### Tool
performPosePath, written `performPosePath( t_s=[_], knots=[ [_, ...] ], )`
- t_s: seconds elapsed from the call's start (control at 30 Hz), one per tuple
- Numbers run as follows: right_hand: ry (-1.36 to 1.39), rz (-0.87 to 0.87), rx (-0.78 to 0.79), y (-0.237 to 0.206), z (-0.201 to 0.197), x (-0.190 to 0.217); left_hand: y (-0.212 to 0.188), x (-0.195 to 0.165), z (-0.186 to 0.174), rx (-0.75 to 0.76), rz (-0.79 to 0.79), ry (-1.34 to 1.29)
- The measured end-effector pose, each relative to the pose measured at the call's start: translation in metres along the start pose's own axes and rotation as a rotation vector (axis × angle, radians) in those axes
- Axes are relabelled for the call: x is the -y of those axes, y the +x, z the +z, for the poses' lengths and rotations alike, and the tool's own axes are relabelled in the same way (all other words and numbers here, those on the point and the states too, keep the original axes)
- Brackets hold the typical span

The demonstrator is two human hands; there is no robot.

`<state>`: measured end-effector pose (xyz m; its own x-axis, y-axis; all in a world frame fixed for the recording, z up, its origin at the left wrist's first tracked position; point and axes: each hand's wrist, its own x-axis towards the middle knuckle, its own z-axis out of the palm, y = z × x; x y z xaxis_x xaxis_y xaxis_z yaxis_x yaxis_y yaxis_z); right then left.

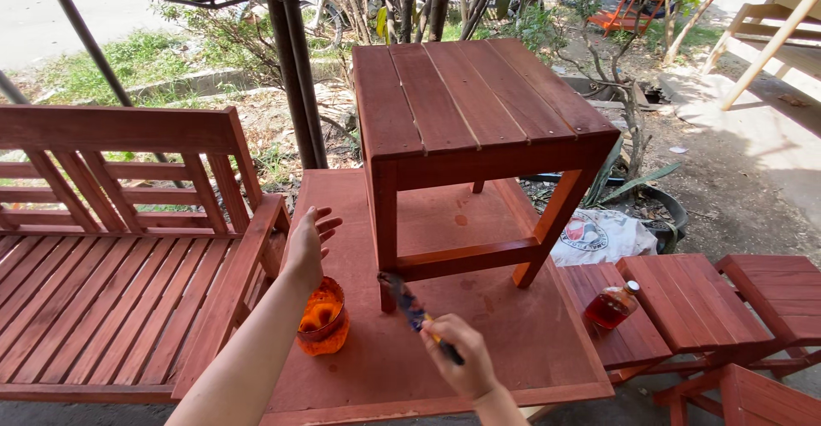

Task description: The person applies reddish-brown paint to a small wooden stool using a paintbrush. They dip the brush into a container of paint, then brush the top surface and sides of the stool, repositioning it to reach different areas.

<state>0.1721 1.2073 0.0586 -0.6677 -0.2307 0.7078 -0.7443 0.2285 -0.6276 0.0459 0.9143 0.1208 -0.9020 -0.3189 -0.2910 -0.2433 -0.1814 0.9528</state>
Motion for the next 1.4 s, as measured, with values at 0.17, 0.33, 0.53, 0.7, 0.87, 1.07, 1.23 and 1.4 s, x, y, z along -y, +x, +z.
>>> performPosePath(
  t_s=[0.17,0.33,0.53,0.7,0.87,1.07,1.23,1.4],
  knots=[
    [-0.133,0.066,-0.129,-0.011,-0.064,-0.054,0.008,0.009,0.011,-0.008,-0.018,0.009],
    [-0.289,0.385,-0.190,-0.033,-0.123,-0.100,0.011,0.012,0.014,-0.027,-0.019,0.005],
    [-0.426,0.452,-0.384,-0.056,-0.169,-0.133,0.002,0.005,0.017,-0.034,-0.022,0.030],
    [-0.641,0.561,-0.621,-0.065,-0.177,-0.137,-0.008,-0.002,0.015,-0.023,-0.018,0.037],
    [-0.730,0.464,-0.538,-0.053,-0.104,-0.128,-0.010,-0.002,0.016,-0.017,-0.021,0.031],
    [-0.498,0.196,-0.502,-0.042,0.002,-0.068,-0.001,0.003,0.009,-0.013,-0.024,0.033],
    [-0.262,0.197,-0.315,-0.035,0.062,0.000,0.010,0.012,0.008,0.008,-0.011,0.028],
    [-0.090,0.183,-0.151,-0.027,0.078,0.024,0.019,0.018,0.013,0.050,0.009,0.038]
  ],
)
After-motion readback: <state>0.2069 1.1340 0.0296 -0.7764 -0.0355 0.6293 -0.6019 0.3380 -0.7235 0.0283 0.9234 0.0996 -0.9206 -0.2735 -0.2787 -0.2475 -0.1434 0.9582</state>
